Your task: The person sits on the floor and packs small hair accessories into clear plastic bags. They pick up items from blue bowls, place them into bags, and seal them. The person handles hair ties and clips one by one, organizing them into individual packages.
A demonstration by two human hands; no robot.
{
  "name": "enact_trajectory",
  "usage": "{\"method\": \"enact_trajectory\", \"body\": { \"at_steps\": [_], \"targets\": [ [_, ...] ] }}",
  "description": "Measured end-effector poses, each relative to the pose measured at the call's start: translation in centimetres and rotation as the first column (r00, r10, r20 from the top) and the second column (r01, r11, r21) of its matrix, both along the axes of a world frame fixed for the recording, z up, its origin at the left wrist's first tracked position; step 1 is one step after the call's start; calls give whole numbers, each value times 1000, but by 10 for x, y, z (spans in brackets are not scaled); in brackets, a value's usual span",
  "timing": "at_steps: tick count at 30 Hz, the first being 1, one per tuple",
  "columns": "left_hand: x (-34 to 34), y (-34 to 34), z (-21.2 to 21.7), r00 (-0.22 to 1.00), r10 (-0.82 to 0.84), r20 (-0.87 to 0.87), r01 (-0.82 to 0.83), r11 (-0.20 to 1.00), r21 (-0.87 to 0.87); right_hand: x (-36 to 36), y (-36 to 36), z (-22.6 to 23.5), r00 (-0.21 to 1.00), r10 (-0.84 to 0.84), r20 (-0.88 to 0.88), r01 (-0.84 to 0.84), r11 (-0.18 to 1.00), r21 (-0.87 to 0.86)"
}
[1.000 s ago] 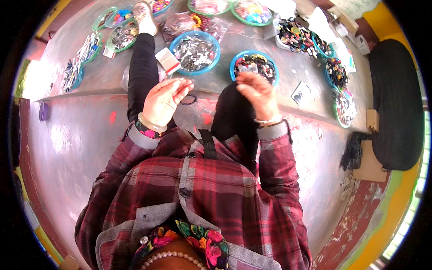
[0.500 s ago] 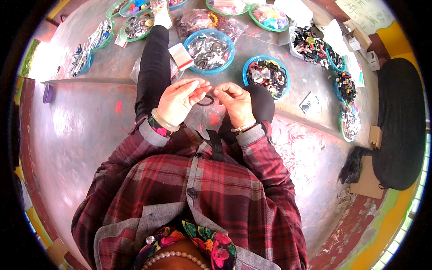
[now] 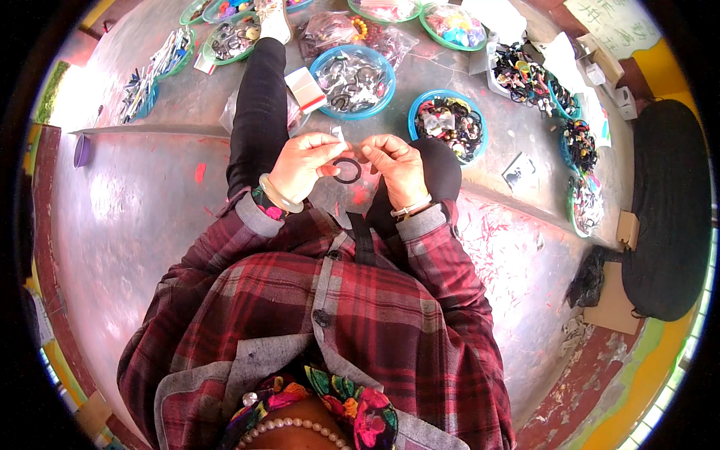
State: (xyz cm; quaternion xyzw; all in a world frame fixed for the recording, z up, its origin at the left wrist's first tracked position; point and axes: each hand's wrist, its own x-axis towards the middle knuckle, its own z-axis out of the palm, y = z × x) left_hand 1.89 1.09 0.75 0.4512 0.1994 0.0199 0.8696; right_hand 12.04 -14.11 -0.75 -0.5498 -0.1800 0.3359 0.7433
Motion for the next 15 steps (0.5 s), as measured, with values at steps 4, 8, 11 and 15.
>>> {"method": "enact_trajectory", "body": {
  "at_steps": [4, 8, 11, 15],
  "targets": [
    [2, -4, 1, 997, 64, 30, -66, 997, 48, -3, 3, -4, 998, -41, 39, 42, 999, -28],
    [1, -5, -3, 996, 76, 38, -77, 996, 39, -3, 1, -6, 1000, -21, -2, 21, 1000, 11],
    [0, -4, -1, 997, 63, 36, -64, 997, 36, -1, -1, -2, 998, -12, -66, 12, 1000, 9],
    [-1, -2, -4, 997, 7, 82, -6, 1000, -20, -1, -1, -2, 998, 22, -67, -21, 1000, 21]
  ]
}}
